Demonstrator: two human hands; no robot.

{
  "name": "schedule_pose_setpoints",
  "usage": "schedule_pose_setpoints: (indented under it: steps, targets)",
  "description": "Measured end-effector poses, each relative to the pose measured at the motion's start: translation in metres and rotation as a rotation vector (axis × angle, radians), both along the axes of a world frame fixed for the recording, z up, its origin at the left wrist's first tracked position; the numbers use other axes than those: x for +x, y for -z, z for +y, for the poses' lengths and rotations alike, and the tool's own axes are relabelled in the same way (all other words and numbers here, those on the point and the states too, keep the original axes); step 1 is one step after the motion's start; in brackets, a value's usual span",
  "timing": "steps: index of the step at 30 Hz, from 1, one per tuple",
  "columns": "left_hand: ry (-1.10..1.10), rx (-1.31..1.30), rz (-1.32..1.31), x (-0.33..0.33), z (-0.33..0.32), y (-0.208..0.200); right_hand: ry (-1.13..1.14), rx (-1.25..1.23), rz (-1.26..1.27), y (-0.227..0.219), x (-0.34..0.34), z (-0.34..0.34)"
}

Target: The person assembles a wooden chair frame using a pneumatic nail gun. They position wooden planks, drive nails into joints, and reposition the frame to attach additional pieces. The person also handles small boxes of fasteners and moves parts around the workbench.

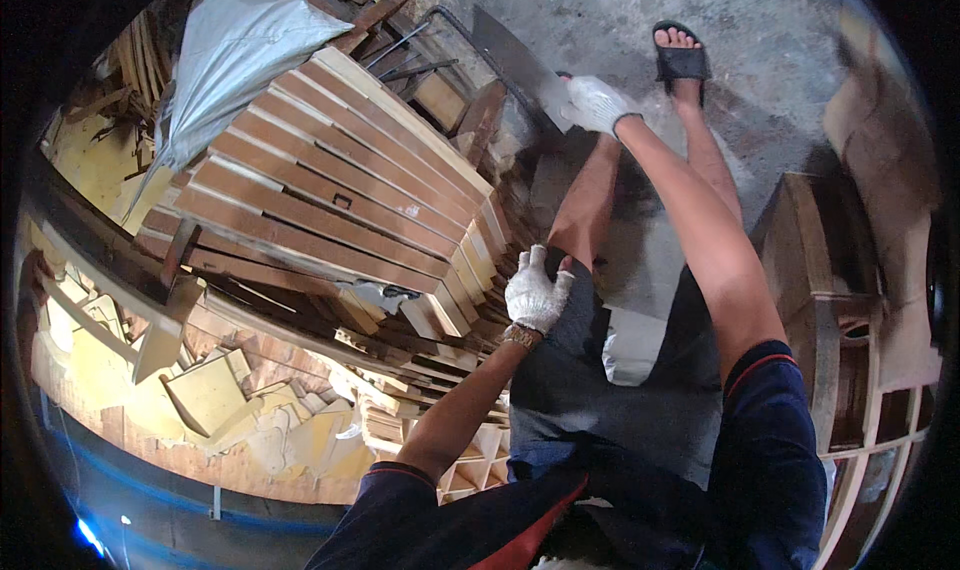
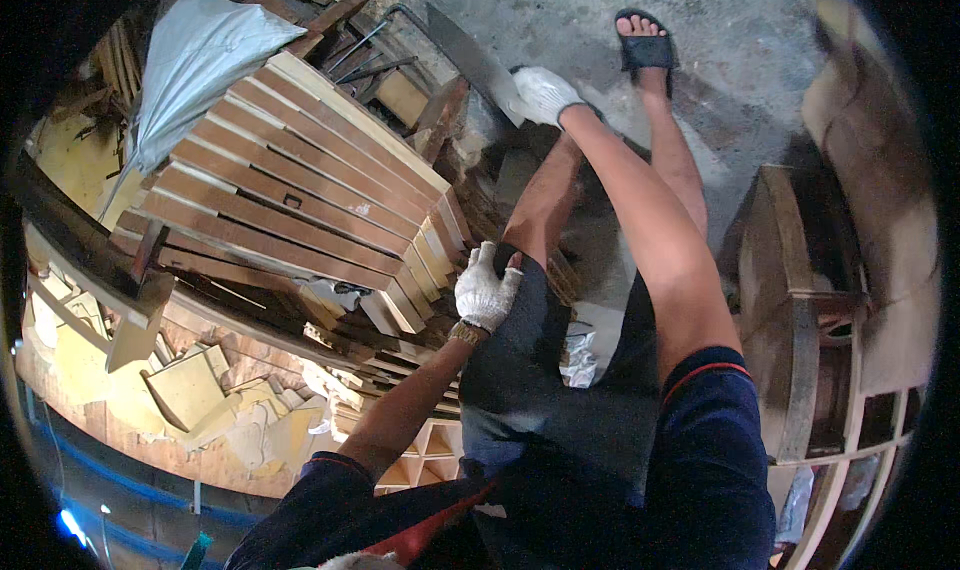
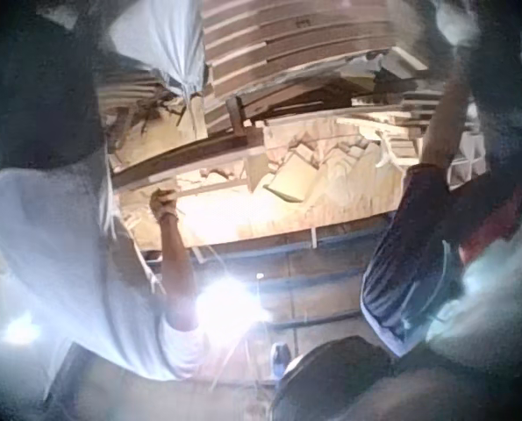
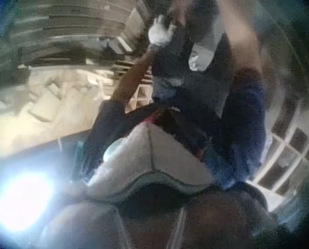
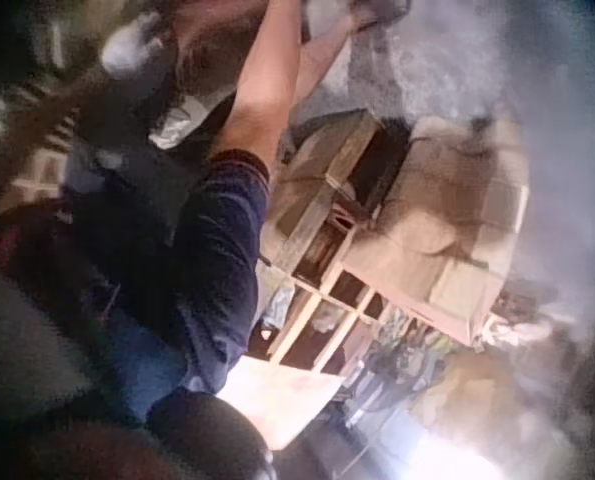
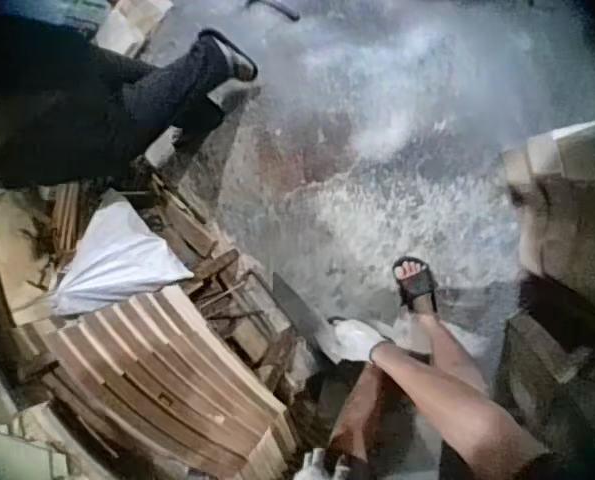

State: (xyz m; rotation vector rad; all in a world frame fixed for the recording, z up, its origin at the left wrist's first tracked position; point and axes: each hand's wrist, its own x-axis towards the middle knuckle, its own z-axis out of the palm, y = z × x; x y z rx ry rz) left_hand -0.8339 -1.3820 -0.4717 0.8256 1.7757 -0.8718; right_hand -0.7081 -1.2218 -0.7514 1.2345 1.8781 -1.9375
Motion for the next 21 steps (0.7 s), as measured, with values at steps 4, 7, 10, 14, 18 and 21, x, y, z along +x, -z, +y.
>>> schedule_pose_setpoints:
  steps: [4, 7, 10, 14, 18, 21]
  targets:
    - [0.033, 0.045, -0.012, -0.005, 0.003, 0.004, -0.004, -0.124, 0.035, 0.024, -0.054, 0.010]
    - [0.063, 0.134, -0.035, -0.012, 0.006, 0.003, -0.045, 0.027, 0.009, 0.040, -0.089, 0.022]
    - [-0.048, 0.091, -0.059, -0.018, 0.008, 0.003, -0.131, 0.114, 0.020, 0.059, -0.123, 0.043]
    - [0.014, 0.189, 0.025, -0.018, 0.008, 0.006, -0.237, 0.219, 0.115, 0.074, -0.178, 0.070]
    - [-0.091, 0.108, 0.067, -0.021, 0.008, 0.009, -0.014, 0.326, 0.253, 0.063, -0.258, 0.081]
    - [-0.043, 0.158, -0.004, -0.023, 0.003, 0.007, 0.291, 0.234, 0.179, 0.060, -0.280, 0.068]
